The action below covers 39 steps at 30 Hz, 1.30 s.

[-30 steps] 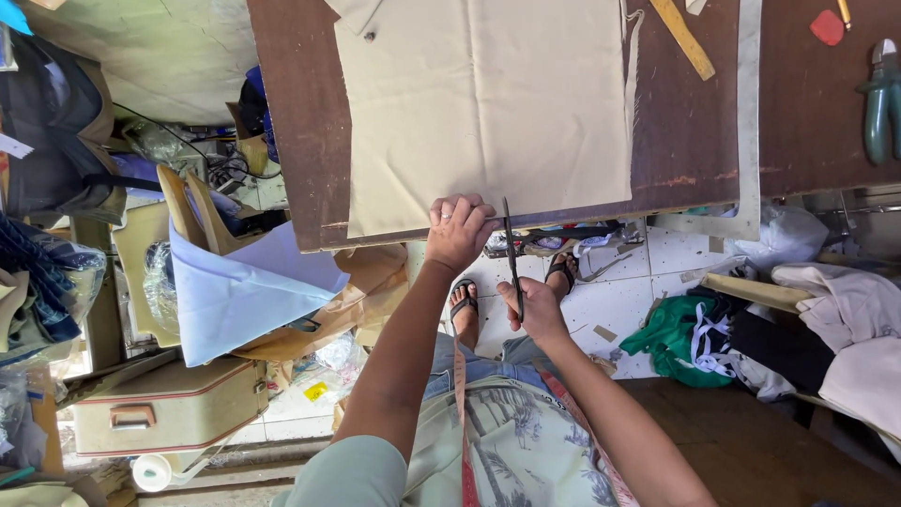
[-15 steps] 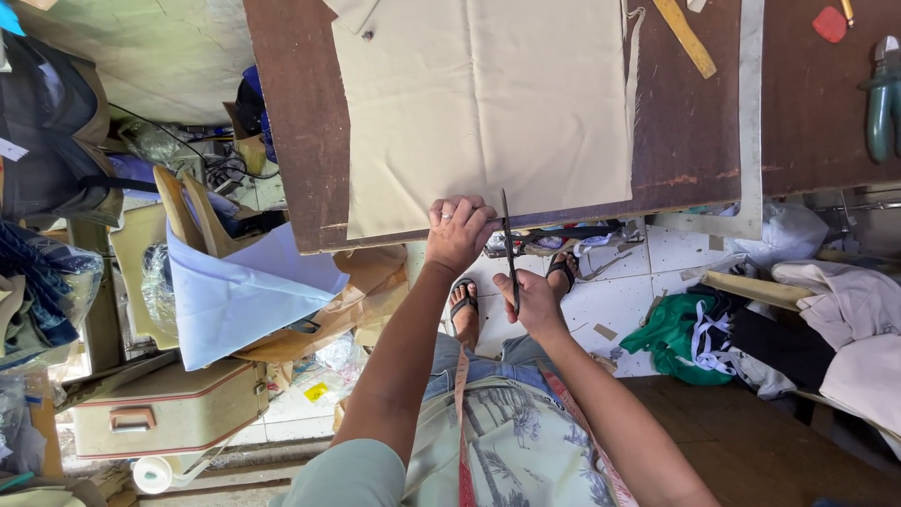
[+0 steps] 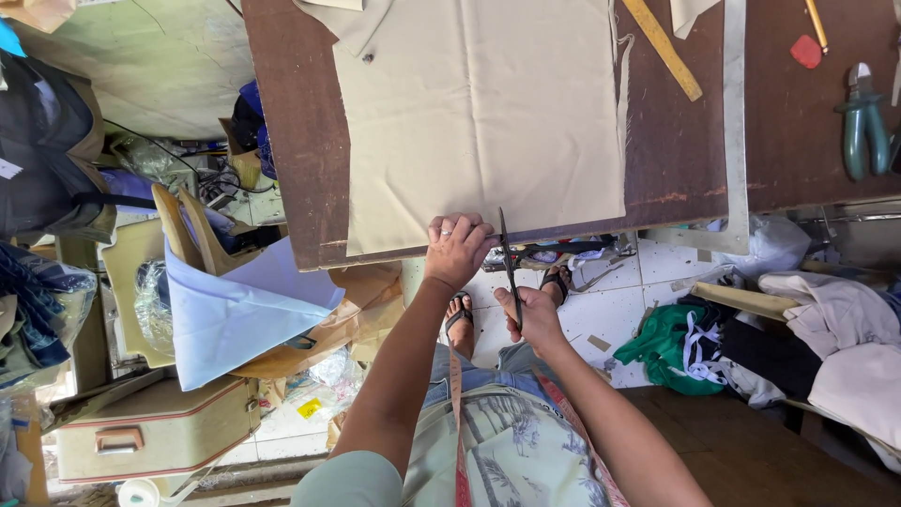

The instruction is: The person cuts a piece of beige fabric on a wooden table using scissors. They briefly pick up a smartphone to look at it before resuming cutting the fabric. The person then uses a ruler and pencil to mark the fabric before cutting it again.

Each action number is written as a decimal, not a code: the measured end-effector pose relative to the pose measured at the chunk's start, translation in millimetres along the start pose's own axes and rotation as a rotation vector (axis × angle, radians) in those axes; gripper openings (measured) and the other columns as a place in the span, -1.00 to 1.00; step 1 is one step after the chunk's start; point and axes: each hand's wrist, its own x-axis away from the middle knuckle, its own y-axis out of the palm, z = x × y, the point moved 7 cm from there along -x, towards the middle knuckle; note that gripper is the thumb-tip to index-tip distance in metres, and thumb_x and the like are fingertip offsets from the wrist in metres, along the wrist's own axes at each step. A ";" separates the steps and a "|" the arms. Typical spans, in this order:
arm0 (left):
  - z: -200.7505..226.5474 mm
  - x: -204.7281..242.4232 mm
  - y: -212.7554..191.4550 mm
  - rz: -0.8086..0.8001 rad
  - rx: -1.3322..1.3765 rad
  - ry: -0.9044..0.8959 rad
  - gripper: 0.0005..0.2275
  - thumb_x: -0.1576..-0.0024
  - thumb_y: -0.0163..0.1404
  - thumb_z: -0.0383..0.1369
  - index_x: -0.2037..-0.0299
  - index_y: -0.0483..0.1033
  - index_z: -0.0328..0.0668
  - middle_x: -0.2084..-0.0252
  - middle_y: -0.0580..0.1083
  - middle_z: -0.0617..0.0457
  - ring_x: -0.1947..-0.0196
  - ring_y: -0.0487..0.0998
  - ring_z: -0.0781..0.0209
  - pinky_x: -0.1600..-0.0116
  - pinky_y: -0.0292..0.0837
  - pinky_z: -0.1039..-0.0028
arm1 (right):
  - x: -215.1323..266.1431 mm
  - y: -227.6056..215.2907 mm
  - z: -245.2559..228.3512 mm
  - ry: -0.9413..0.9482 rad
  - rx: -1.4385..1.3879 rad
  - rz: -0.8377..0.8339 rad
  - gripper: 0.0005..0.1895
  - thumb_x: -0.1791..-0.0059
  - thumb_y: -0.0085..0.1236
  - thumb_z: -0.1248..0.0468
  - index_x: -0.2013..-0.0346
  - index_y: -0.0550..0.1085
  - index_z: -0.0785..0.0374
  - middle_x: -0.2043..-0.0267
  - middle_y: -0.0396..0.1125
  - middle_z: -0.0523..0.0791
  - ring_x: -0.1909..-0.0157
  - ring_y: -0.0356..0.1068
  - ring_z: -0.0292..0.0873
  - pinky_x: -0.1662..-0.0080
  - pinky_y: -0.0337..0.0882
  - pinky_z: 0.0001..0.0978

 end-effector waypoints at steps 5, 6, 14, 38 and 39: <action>-2.8 3.4 7.0 -0.018 -0.005 -0.001 -0.81 -0.20 0.04 -0.02 0.09 0.49 0.29 0.17 0.38 0.23 0.05 0.40 0.17 -0.23 0.18 0.27 | -19.7 8.2 -10.3 -0.030 0.034 -0.021 -0.54 -0.03 0.30 0.07 0.59 0.43 0.34 0.79 0.29 0.04 0.83 0.33 -0.11 0.82 0.23 -0.41; -2.4 2.8 6.0 -0.023 -0.004 -0.003 -0.82 -0.20 0.03 -0.02 0.08 0.49 0.30 0.17 0.38 0.23 0.06 0.39 0.17 -0.22 0.17 0.27 | -20.5 9.1 -16.5 -0.055 0.038 0.004 -0.52 -0.01 0.32 0.05 0.62 0.43 0.32 0.81 0.26 0.03 0.85 0.30 -0.13 0.81 0.23 -0.45; -3.7 0.0 1.5 -0.045 0.030 -0.010 -0.83 -0.23 0.01 -0.03 0.07 0.49 0.30 0.17 0.37 0.23 0.07 0.39 0.17 -0.20 0.17 0.28 | -15.5 10.8 -35.4 -0.097 0.077 0.081 -0.57 0.04 0.37 0.14 0.67 0.44 0.32 0.85 0.23 -0.02 0.86 0.28 -0.18 0.75 0.23 -0.52; -7.2 3.9 14.6 -0.098 -0.066 0.008 -0.85 -0.16 0.01 -0.12 0.11 0.49 0.29 0.16 0.38 0.22 0.05 0.39 0.16 -0.22 0.17 0.24 | -51.4 29.2 -92.1 -0.077 0.025 0.015 -0.44 -0.01 0.31 -0.09 0.60 0.45 0.34 0.80 0.26 0.00 0.82 0.30 -0.15 0.68 0.32 -0.49; -7.5 4.4 15.9 -0.109 -0.053 0.005 -0.85 -0.16 0.00 -0.11 0.10 0.48 0.29 0.15 0.37 0.22 0.04 0.38 0.15 -0.23 0.17 0.22 | -53.5 28.3 -88.7 -0.072 0.039 0.014 -0.46 -0.01 0.31 -0.05 0.60 0.45 0.34 0.80 0.26 0.00 0.82 0.31 -0.15 0.68 0.33 -0.48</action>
